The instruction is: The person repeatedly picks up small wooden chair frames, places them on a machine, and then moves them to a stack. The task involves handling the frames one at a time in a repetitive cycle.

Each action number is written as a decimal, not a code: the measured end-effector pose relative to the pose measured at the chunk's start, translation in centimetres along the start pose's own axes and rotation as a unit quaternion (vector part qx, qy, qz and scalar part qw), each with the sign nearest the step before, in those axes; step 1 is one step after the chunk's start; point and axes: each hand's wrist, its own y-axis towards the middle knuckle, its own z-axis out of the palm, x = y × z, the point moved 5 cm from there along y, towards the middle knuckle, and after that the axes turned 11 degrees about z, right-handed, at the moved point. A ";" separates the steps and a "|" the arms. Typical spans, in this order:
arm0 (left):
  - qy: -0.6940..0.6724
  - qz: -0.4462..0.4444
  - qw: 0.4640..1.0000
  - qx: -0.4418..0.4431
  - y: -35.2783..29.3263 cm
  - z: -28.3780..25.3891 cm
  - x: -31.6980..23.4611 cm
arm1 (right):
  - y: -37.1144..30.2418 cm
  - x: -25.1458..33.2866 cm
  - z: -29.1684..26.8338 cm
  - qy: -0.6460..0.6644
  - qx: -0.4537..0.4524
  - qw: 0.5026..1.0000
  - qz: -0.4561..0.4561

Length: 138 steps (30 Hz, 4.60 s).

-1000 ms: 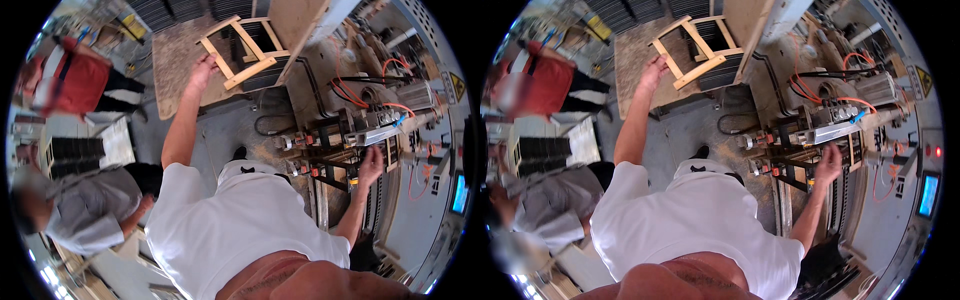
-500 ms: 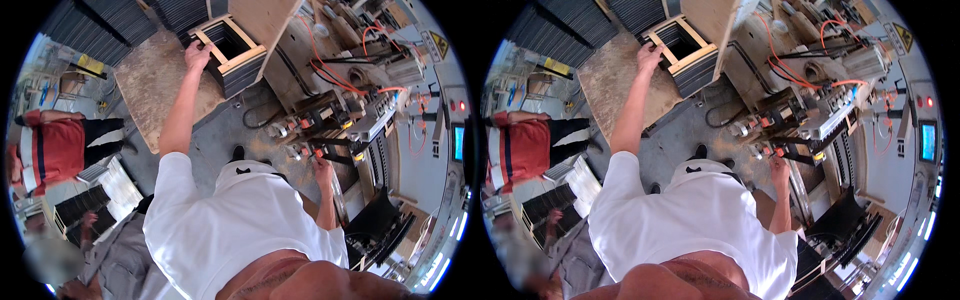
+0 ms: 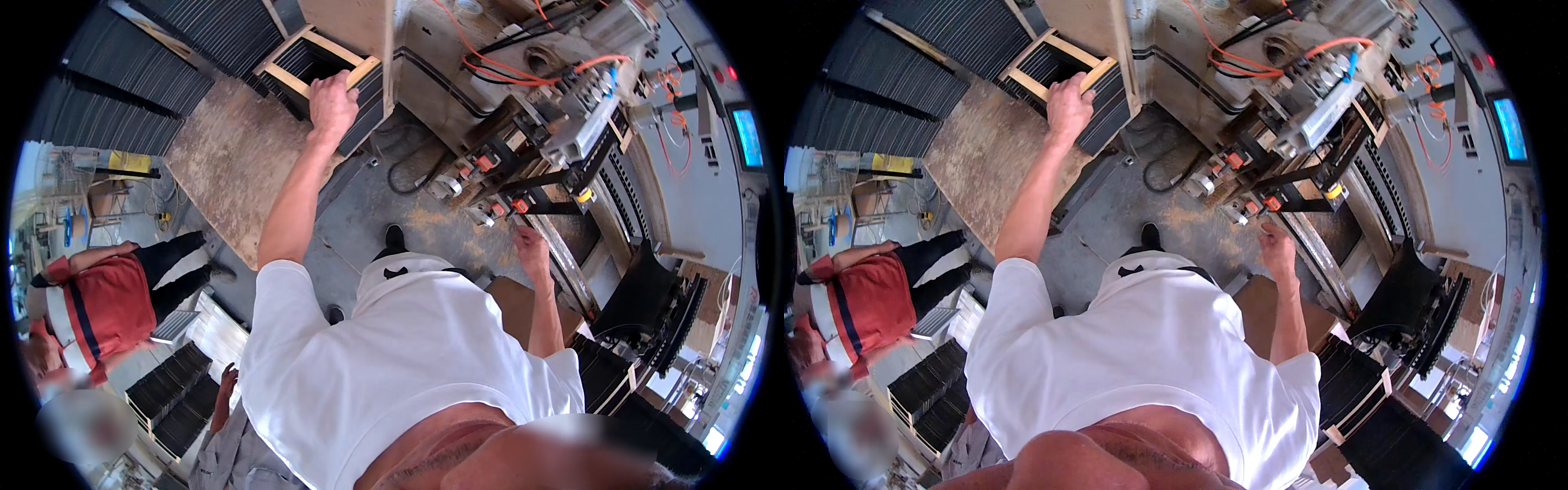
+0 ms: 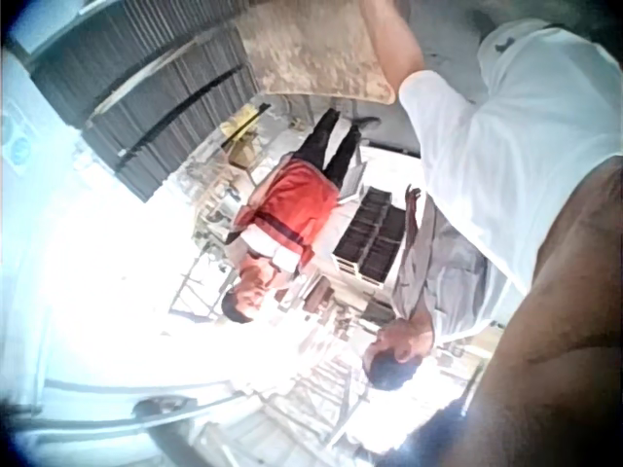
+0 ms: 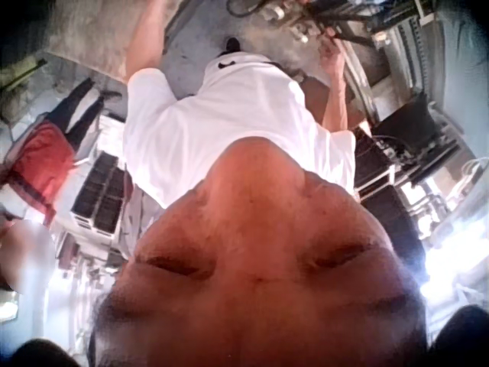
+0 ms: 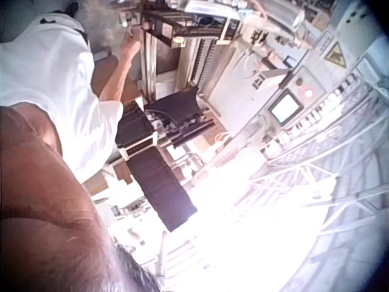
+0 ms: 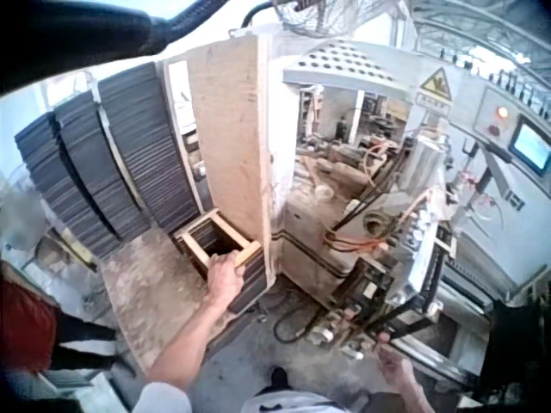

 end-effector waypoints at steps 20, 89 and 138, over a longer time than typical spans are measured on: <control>-0.151 0.001 0.974 -0.169 -6.4 1.7 -13.5 | -29.8 -4.2 -30.2 -0.160 -0.411 0.893 0.093; -0.665 -0.544 0.511 -0.034 -21.3 14.3 -36.5 | 35.8 3.0 -25.9 -0.261 -0.232 0.897 -0.270; -0.525 -0.400 0.720 -0.213 -10.1 -6.4 8.1 | 22.2 12.1 -24.6 0.016 -0.260 0.941 -0.216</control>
